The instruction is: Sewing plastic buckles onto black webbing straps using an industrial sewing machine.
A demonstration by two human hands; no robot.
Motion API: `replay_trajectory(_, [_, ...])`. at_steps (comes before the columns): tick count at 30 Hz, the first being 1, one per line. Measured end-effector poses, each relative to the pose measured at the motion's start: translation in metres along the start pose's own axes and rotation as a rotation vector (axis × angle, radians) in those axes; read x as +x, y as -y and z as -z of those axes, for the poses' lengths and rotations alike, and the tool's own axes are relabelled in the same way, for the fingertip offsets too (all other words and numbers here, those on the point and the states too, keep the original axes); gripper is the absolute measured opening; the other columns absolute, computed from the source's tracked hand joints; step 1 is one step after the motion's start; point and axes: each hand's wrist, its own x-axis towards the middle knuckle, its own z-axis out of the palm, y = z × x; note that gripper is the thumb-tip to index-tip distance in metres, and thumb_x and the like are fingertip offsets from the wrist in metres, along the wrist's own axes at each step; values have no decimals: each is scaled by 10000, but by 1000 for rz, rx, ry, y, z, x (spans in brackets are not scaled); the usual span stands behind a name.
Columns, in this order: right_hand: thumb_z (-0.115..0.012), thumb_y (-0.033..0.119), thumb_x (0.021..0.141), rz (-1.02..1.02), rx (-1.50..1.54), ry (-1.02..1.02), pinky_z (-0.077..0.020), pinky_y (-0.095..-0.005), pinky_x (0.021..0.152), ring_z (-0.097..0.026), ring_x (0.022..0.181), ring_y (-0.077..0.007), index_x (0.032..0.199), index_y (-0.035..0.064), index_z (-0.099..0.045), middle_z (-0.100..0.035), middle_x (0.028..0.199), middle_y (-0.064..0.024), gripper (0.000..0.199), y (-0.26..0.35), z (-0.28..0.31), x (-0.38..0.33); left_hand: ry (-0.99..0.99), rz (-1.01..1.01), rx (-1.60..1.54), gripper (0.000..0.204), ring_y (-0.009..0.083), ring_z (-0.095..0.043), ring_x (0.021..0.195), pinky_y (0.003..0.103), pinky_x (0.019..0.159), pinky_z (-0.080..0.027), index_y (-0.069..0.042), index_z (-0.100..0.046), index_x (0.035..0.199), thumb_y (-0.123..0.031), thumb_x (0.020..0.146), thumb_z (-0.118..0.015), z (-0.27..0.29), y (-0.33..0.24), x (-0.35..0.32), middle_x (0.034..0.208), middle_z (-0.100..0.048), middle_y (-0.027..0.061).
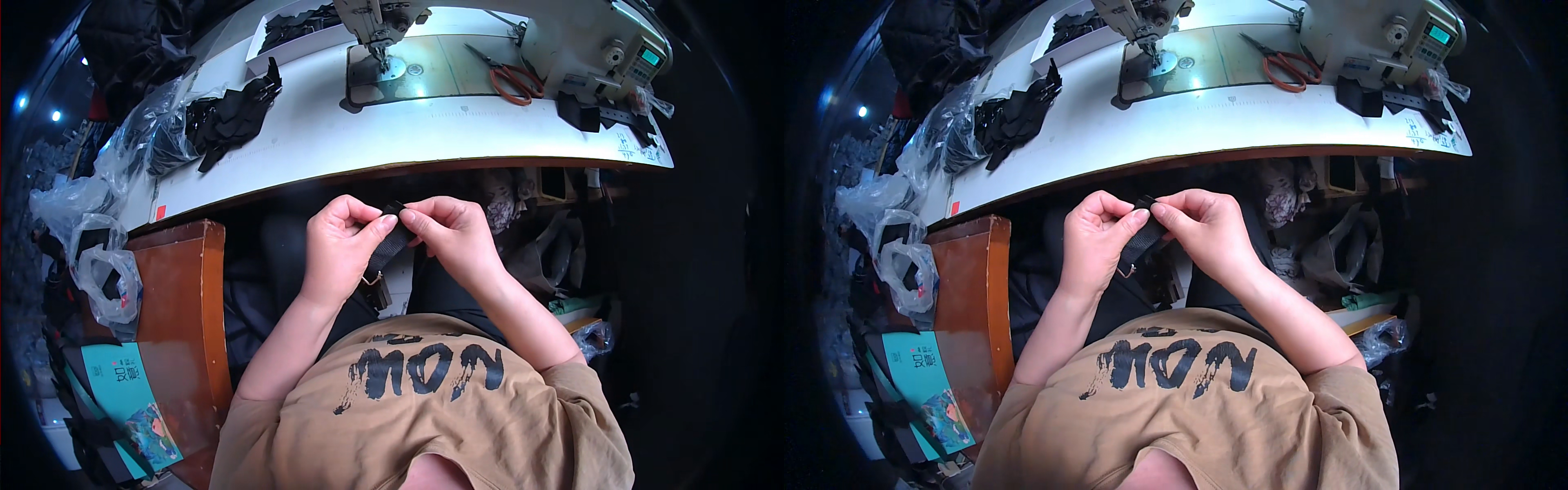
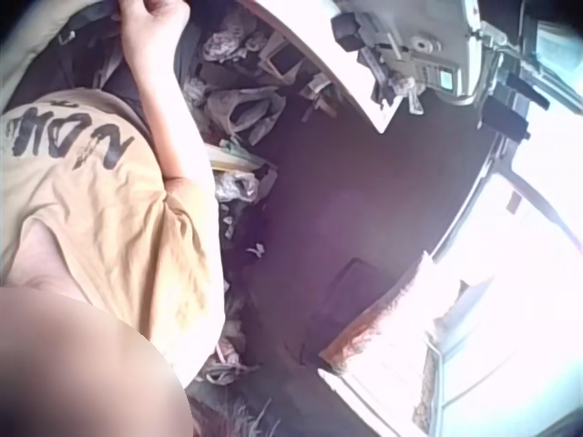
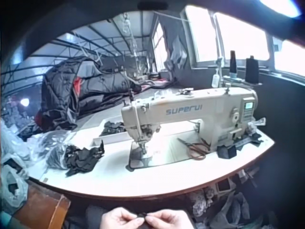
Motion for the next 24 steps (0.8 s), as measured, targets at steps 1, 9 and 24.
replay_trajectory(1, [-723, 189, 951, 1, 0, 0, -482, -184, 566, -647, 719, -46, 1061, 7, -730, -723, 847, -11, 212, 1, -1, 0, 0, 2, -1, 113, 60, -642, 779, 204, 723, -553, 3, -633, 884, 41, 883, -740, 0, 0, 1, 856, -687, 45])
replay_trajectory(9, [-723, 105, 934, 85, -77, -68, -536, -228, 699, -653, 771, -72, 1075, -37, -725, -737, 869, -47, 201, 0, -3, 14, 97, 156, -8, 128, 63, -649, 791, 206, 756, -546, 19, -698, 1043, -66, 947, -700, 13, 0, 27, 907, -707, 37])
replay_trajectory(24, [-660, 236, 854, 288, -921, -357, -540, -485, 751, -686, 830, -378, 825, 66, -744, -711, 842, -172, 192, 27, 8, 203, 63, -761, 1128, 124, 325, -656, 908, 421, 793, -523, -53, -719, 916, -159, 851, -717, 14, -2, 240, 948, -678, 117])
